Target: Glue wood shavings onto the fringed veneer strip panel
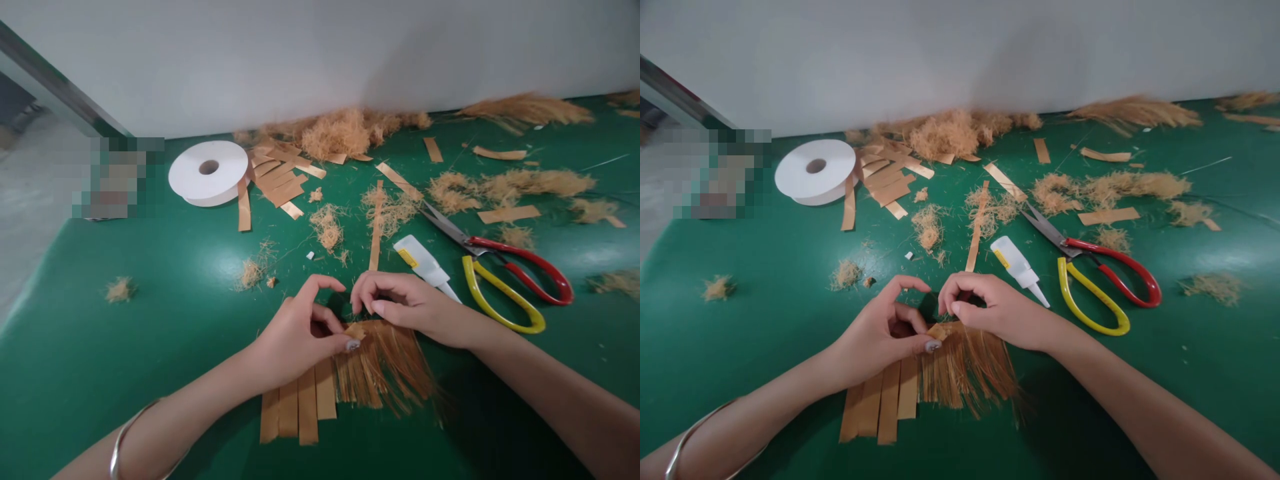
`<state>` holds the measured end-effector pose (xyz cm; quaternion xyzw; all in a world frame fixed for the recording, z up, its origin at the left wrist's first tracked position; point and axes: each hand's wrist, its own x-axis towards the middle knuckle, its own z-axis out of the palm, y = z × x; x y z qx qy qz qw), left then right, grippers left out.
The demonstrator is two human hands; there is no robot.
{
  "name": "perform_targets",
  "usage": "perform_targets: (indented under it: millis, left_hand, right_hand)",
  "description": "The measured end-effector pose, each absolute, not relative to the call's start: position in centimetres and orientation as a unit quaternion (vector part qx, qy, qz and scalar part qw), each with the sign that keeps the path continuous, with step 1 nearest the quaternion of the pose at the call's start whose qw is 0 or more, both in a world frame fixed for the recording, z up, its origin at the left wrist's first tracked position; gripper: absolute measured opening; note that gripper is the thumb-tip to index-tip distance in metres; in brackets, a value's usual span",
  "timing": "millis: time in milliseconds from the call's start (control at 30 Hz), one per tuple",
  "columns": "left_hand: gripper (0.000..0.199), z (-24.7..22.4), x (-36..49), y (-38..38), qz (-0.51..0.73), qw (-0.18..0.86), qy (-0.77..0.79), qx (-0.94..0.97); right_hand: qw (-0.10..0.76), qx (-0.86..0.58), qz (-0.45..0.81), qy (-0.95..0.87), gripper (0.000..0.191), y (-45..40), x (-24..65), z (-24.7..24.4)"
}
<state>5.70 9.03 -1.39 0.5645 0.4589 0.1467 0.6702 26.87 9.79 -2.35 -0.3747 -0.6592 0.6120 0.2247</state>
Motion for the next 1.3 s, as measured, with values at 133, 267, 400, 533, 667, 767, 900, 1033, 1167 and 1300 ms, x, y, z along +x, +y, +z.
perform_targets:
  millis: [133, 267, 400, 533, 667, 767, 900, 1033, 1167, 1300]
  left_hand:
    - [0.047, -1.3, 5.7, 9.1, 0.140, 0.669, 0.456, 0.570]
    - [0.047, -1.5, 5.8, 9.1, 0.155, 0.677, 0.451, 0.561]
    - [0.047, -1.7, 5.8, 9.0, 0.161, 0.674, 0.451, 0.562]
    - [0.047, -1.7, 5.8, 9.0, 0.159, 0.672, 0.452, 0.565]
    - [0.047, -1.3, 5.7, 9.1, 0.146, 0.674, 0.455, 0.564]
    - [0.047, -0.9, 5.7, 9.2, 0.131, 0.674, 0.457, 0.566]
    - [0.046, -0.9, 5.7, 9.3, 0.123, 0.664, 0.466, 0.572]
    - [0.047, -0.7, 5.6, 9.3, 0.118, 0.665, 0.464, 0.573]
    - [0.045, -0.3, 5.6, 9.3, 0.112, 0.674, 0.457, 0.569]
    - [0.045, -0.3, 5.6, 9.3, 0.114, 0.674, 0.454, 0.571]
  right_hand:
    - [0.223, -0.383, 0.592, -0.673, 0.006, 9.8, 26.8, -2.3]
    - [0.199, -0.361, 0.526, -0.744, 0.008, 9.6, 26.5, -2.2]
    - [0.184, -0.357, 0.516, -0.756, 0.015, 9.7, 26.5, -2.1]
    - [0.198, -0.351, 0.562, -0.722, 0.018, 9.9, 26.8, -2.1]
    - [0.237, -0.358, 0.638, -0.639, 0.020, 10.0, 27.1, -2.2]
    - [0.285, -0.355, 0.676, -0.579, 0.020, 10.0, 27.2, -2.6]
    - [0.353, -0.381, 0.690, -0.503, 0.017, 10.2, 27.1, -3.1]
    - [0.390, -0.380, 0.746, -0.383, 0.016, 10.2, 27.0, -3.1]
    - [0.404, -0.345, 0.807, -0.258, 0.019, 10.2, 26.8, -2.4]
    - [0.411, -0.367, 0.789, -0.271, 0.022, 10.1, 26.6, -1.5]
